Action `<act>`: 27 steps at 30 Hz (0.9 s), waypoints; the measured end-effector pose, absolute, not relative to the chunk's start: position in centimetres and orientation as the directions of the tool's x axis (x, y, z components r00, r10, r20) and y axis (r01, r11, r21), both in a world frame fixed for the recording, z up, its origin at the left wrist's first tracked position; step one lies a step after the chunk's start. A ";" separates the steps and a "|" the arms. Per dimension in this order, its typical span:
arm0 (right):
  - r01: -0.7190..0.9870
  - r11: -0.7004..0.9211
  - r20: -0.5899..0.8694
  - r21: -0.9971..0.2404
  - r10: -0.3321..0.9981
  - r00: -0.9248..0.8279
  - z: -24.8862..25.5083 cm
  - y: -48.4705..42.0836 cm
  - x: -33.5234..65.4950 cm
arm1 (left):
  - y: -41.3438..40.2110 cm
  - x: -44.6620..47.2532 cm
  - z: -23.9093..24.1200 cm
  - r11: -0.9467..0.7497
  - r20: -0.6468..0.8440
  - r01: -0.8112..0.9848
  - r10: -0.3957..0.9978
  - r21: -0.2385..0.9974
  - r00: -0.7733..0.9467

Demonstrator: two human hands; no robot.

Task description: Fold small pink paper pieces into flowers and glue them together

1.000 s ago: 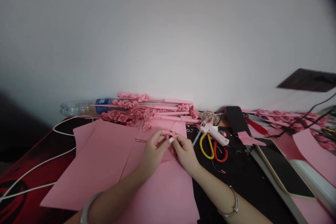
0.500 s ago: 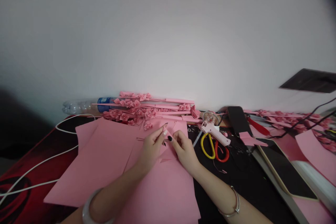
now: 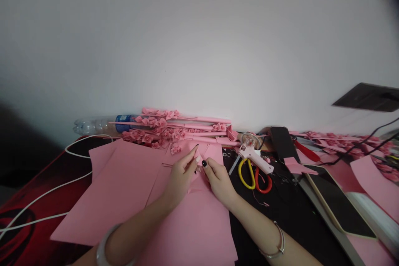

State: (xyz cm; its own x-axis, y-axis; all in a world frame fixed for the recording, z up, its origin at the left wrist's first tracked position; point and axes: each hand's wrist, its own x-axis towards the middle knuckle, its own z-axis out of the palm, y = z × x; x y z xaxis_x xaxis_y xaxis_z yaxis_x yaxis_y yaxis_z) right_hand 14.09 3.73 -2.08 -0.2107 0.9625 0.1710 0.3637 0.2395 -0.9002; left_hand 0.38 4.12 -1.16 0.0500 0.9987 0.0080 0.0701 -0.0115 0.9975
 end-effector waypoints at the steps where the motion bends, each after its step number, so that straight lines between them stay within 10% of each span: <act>1: 0.362 0.232 0.160 -0.903 0.962 -0.219 -2.1 3.7 14.1 | 4.1 0.4 -1.1 -0.026 0.021 0.084 0.998 0.996 0.053; 15: -0.001 0.048 0.047 -0.999 0.971 -0.235 -2.0 4.0 14.4 | 3.9 0.4 -1.3 -0.087 0.092 -0.031 0.937 0.996 0.337; 27: 0.167 0.130 0.108 -0.977 0.985 -0.132 -2.1 4.2 14.6 | 4.9 0.6 -1.6 0.025 0.000 -0.103 0.973 0.994 0.230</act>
State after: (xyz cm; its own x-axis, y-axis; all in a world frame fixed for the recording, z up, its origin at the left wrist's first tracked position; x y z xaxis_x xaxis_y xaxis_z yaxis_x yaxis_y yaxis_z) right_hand 14.60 4.16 -2.06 -0.1316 0.9853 0.1085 0.1666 0.1299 -0.9774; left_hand 0.59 4.94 -1.58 0.2303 0.9731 -0.0003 -0.1029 0.0246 0.9944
